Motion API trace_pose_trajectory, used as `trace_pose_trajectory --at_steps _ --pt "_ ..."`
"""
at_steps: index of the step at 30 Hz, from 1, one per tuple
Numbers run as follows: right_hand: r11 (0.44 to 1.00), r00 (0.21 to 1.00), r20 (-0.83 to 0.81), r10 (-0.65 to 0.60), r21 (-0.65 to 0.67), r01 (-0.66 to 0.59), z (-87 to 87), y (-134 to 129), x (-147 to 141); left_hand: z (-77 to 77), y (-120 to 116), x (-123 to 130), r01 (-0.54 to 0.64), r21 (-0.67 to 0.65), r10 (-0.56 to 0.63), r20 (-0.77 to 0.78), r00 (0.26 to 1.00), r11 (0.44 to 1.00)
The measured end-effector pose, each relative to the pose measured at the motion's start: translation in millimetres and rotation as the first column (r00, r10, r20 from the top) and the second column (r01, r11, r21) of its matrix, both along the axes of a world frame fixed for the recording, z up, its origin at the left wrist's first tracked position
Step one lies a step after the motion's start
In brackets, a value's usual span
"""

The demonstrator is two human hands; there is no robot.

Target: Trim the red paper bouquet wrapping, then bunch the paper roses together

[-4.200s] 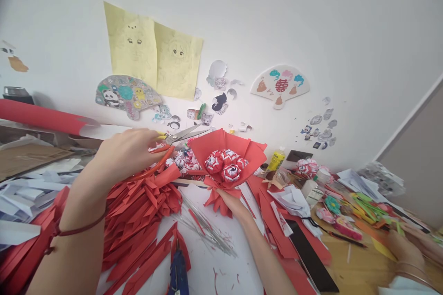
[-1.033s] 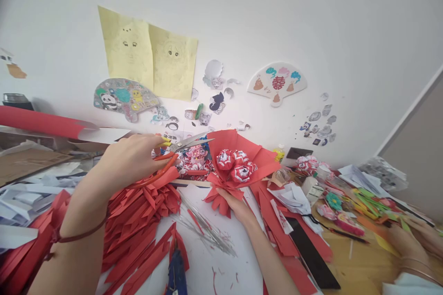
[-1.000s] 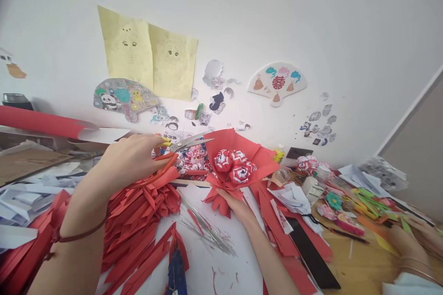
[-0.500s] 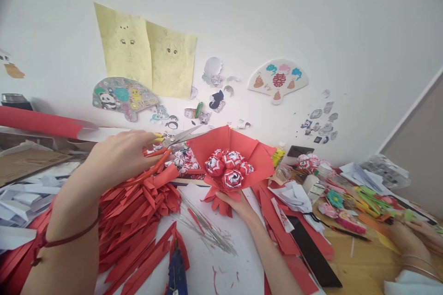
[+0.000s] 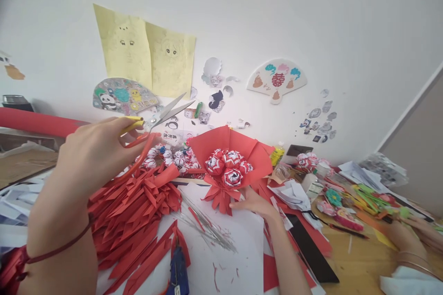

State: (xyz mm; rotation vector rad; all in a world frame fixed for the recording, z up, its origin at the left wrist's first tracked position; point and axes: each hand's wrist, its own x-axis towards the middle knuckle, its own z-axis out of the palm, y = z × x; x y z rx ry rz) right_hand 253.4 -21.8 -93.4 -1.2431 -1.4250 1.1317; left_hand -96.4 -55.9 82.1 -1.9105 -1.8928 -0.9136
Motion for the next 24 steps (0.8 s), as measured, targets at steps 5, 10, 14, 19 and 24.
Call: trace_pose_trajectory --at_steps 5,10,14,19,24 --pt "1.000 0.999 -0.029 0.023 -0.004 -0.023 -12.6 -1 -4 2.6 -4 -1 0.003 0.013 -0.004 0.035 0.999 1.000" --pt "1.000 0.999 0.034 -0.025 0.012 0.024 -36.5 6 -16 3.6 -6 -1 0.063 -0.013 -0.063 0.018 0.998 0.998" --pt "0.985 0.989 0.028 -0.145 0.095 0.142 -38.5 8 -18 2.1 -4 -3 0.075 0.002 -0.075 -0.011 0.997 0.997" --pt "0.994 0.995 0.024 -0.095 0.060 0.094 -28.6 8 -29 1.1 0 -6 0.076 0.009 -0.076 -0.015 0.997 0.997" --pt "0.997 0.997 0.025 -0.076 0.003 0.076 -27.9 7 -42 1.2 4 -9 0.085 -0.011 -0.085 0.001 0.996 0.996"
